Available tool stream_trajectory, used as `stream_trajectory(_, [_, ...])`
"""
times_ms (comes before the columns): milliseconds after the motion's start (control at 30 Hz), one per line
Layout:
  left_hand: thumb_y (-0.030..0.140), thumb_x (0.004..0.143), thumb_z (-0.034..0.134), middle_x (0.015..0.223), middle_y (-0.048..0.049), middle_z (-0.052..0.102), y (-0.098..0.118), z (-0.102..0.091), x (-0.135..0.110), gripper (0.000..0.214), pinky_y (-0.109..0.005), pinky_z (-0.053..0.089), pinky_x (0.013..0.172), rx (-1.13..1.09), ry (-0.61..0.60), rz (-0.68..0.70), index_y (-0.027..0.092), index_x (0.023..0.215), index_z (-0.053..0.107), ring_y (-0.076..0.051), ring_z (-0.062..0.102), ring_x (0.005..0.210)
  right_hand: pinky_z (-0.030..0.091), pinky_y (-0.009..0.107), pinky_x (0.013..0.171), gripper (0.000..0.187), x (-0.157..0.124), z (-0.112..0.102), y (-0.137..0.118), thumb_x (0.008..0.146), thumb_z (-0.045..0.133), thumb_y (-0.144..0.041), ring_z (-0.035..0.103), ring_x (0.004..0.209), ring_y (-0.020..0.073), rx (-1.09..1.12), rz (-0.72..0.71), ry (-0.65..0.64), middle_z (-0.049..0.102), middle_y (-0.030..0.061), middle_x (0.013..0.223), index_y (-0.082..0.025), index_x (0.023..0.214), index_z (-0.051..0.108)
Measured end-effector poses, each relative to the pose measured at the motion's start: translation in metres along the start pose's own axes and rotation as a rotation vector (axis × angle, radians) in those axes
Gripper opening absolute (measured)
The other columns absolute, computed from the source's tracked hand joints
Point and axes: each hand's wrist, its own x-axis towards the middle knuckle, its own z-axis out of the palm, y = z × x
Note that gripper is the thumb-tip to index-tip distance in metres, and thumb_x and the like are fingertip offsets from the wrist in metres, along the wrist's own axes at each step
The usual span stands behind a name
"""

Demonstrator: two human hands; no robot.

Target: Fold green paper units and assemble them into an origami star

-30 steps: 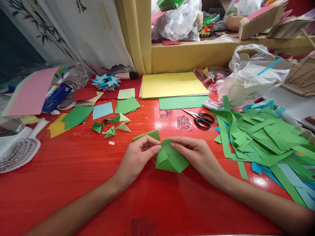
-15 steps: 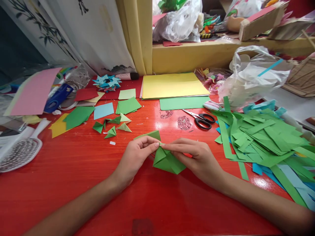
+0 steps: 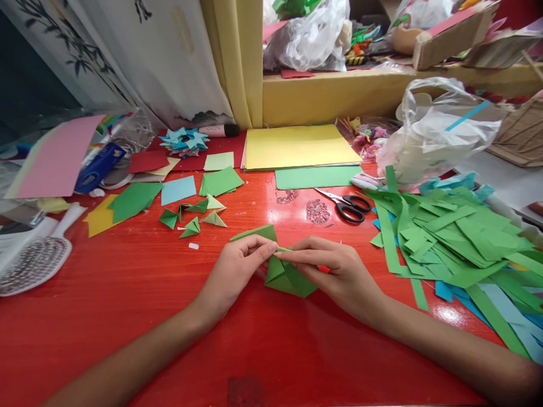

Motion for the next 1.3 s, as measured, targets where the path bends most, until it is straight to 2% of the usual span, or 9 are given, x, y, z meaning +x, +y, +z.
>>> stream_trajectory(200, [0.037,0.079,0.049,0.066,0.0013,0.051,-0.004,-0.001,-0.001,0.024,-0.02,0.038,0.056,0.138,0.022,0.076,0.016,0.069,0.056,-0.01,0.046,0.061,0.046,0.025,0.065,0.026,0.001,-0.003,-0.004,0.081,0.048,-0.017,0.058,0.077,0.0134,0.103,0.048,-0.027,0.063,0.0022,0.09,-0.029,0.096,0.066])
stream_trajectory(367, [0.037,0.08,0.047,0.065,0.0019,0.051,-0.002,0.0,-0.004,0.024,-0.02,0.035,0.053,0.288,0.036,0.15,0.018,0.072,0.057,-0.01,0.044,0.06,0.046,0.029,0.078,0.024,0.005,-0.004,-0.005,0.082,0.049,-0.032,0.058,0.091,0.0169,0.381,0.313,0.005,0.064,0.0017,0.097,-0.027,0.1,0.063])
stream_trajectory(467, [0.036,0.082,0.045,0.064,0.0022,0.053,-0.001,0.002,-0.007,0.024,-0.02,0.034,0.053,0.404,0.041,0.236,0.018,0.072,0.058,-0.01,0.045,0.058,0.046,0.031,0.078,0.025,0.007,-0.003,-0.003,0.08,0.052,-0.037,0.058,0.091,0.0183,0.474,0.401,-0.079,0.066,0.0016,0.093,-0.025,0.099,0.064])
stream_trajectory(600, [0.033,0.082,0.045,0.067,0.0018,0.056,-0.002,0.003,-0.009,0.022,-0.02,0.035,0.057,0.478,0.055,0.32,0.019,0.07,0.058,-0.01,0.047,0.061,0.045,0.028,0.073,0.026,0.007,-0.003,0.0,0.079,0.052,-0.039,0.058,0.085,0.0178,0.474,0.431,-0.171,0.066,0.0016,0.087,-0.022,0.091,0.067])
stream_trajectory(667, [0.033,0.082,0.046,0.068,0.0014,0.056,-0.003,0.003,-0.008,0.022,-0.02,0.035,0.056,0.465,0.053,0.299,0.019,0.07,0.058,-0.01,0.047,0.061,0.044,0.026,0.066,0.026,0.006,-0.003,0.0,0.079,0.051,-0.04,0.058,0.077,0.0159,0.452,0.452,-0.179,0.065,0.0017,0.082,-0.019,0.084,0.067])
stream_trajectory(767, [0.036,0.08,0.047,0.066,0.0017,0.053,-0.002,0.001,-0.005,0.021,-0.02,0.036,0.053,0.37,0.017,0.189,0.018,0.073,0.056,-0.009,0.045,0.058,0.04,0.023,0.056,0.028,0.007,-0.003,0.0,0.079,0.051,-0.04,0.054,0.065,0.0126,0.433,0.481,-0.162,0.063,0.0012,0.072,-0.017,0.076,0.066])
stream_trajectory(967, [0.036,0.076,0.052,0.065,0.0013,0.051,0.001,-0.005,0.002,0.02,-0.019,0.038,0.048,0.15,-0.09,0.024,0.016,0.08,0.055,-0.008,0.045,0.053,0.04,0.023,0.056,0.025,0.007,-0.003,-0.001,0.077,0.053,-0.039,0.053,0.063,0.0114,0.51,0.51,-0.074,0.061,0.0011,0.07,-0.017,0.075,0.064])
stream_trajectory(1100, [0.035,0.074,0.054,0.064,0.0017,0.051,0.001,-0.006,0.003,0.019,-0.019,0.037,0.047,0.162,-0.131,0.002,0.016,0.078,0.056,-0.008,0.044,0.052,0.042,0.024,0.06,0.024,0.007,-0.004,-0.001,0.077,0.053,-0.039,0.054,0.067,0.0128,0.567,0.512,-0.008,0.061,0.0027,0.076,-0.017,0.076,0.063])
stream_trajectory(1300, [0.033,0.075,0.054,0.063,0.0026,0.05,0.0,-0.004,0.001,0.018,-0.019,0.034,0.052,0.156,-0.075,0.041,0.016,0.069,0.056,-0.008,0.044,0.057,0.034,0.02,0.048,0.022,0.008,-0.004,-0.001,0.076,0.056,-0.037,0.044,0.054,0.0079,0.633,0.561,-0.08,0.056,-0.0004,0.064,-0.017,0.074,0.065])
